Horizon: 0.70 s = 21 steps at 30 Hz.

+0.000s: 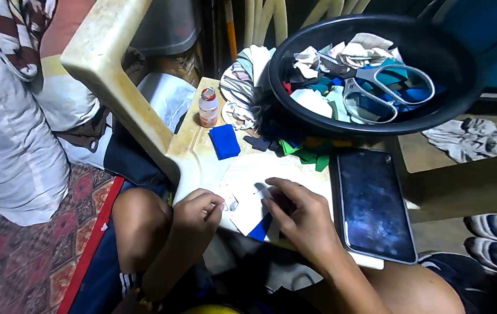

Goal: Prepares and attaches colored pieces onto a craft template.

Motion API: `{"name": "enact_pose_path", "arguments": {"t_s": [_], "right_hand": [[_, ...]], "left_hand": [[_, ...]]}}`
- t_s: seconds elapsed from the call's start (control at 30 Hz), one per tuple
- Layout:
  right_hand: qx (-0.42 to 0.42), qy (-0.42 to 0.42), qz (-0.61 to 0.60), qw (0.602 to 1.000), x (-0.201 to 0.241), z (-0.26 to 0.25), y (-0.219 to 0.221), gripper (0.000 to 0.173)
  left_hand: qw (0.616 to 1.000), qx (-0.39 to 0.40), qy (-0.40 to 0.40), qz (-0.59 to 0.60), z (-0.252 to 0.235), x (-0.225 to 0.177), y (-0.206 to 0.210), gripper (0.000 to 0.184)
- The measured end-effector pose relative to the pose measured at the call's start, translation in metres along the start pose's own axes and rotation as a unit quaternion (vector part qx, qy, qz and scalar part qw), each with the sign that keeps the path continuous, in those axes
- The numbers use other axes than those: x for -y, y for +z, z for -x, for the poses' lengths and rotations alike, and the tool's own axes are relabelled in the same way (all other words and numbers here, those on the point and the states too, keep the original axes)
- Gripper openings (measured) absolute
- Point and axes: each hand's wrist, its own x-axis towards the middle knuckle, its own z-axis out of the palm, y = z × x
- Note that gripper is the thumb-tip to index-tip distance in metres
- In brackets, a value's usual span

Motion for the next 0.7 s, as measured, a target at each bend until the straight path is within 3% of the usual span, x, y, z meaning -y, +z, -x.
{"name": "enact_pose_path", "arguments": {"t_s": [0.2,0.7], "right_hand": [[-0.001,0.002,0.008,1.000,-0.001,0.000,0.000,0.027],[-0.004,0.004,0.015,1.000,-0.002,0.001,0.000,0.026]], "left_hand": [[0.998,0.008,0.054,-0.044,0.006,0.005,0.007,0.013],[0.994,0.012,0.019,-0.103,0.013,-0.003,0.016,0.010]]}}
